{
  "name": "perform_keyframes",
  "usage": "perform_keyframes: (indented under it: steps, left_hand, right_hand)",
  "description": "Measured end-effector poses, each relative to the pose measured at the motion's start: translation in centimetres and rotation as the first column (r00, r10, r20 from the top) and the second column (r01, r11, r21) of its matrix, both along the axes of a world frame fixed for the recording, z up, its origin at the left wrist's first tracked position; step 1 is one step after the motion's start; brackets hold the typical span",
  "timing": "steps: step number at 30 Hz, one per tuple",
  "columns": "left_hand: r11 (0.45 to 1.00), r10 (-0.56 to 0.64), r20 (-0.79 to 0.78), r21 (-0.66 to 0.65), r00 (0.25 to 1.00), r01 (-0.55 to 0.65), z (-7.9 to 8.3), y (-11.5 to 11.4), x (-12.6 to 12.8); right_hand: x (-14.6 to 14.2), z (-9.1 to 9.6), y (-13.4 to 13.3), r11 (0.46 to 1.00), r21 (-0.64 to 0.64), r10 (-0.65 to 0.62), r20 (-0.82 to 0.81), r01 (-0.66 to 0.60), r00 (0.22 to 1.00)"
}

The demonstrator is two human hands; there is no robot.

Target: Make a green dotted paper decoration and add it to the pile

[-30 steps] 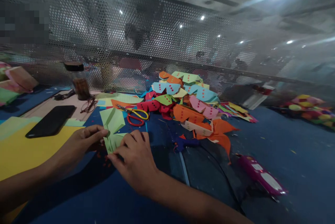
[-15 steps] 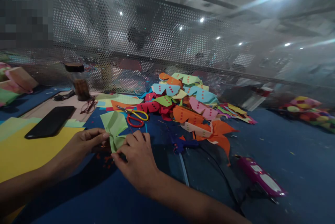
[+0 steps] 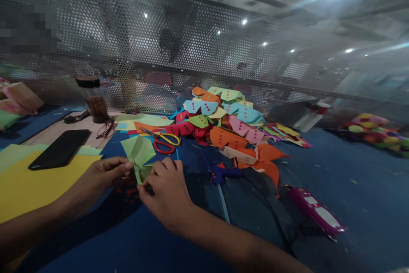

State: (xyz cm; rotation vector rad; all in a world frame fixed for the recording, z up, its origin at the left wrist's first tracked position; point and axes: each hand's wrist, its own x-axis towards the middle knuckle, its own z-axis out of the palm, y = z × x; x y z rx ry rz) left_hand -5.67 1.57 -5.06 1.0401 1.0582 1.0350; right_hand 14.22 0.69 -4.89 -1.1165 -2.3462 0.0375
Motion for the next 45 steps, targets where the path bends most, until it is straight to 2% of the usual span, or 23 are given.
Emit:
perform_keyframes:
  steps: [8, 20, 33, 45]
  left_hand:
    - [1.000, -0.005, -0.102, 0.022, 0.995, 0.008, 0.09, -0.06, -0.15]
    - [0.999, 0.003, -0.083, 0.045, 0.997, 0.001, 0.35, -0.35, 0.17]
    - [0.999, 0.024, -0.198, 0.044, 0.980, -0.015, 0.36, -0.05, 0.01]
    - [0.988, 0.113, -0.227, 0.129, 0.967, -0.085, 0.48, 0.28, 0.08]
  right_hand:
    - [-0.05, -0.20, 0.09, 1.000, -0.008, -0.019, 0.042, 0.019, 0.999]
    - [-0.04, -0.08, 0.06, 0.999, -0.035, -0.038, 0.075, 0.041, 0.996]
    - [-0.09, -0.20, 0.03, 1.000, -0.021, -0.020, 0.068, 0.022, 0.997]
    - [0.02, -0.09, -0.17, 0.999, -0.030, 0.018, 0.051, -0.016, 0.999]
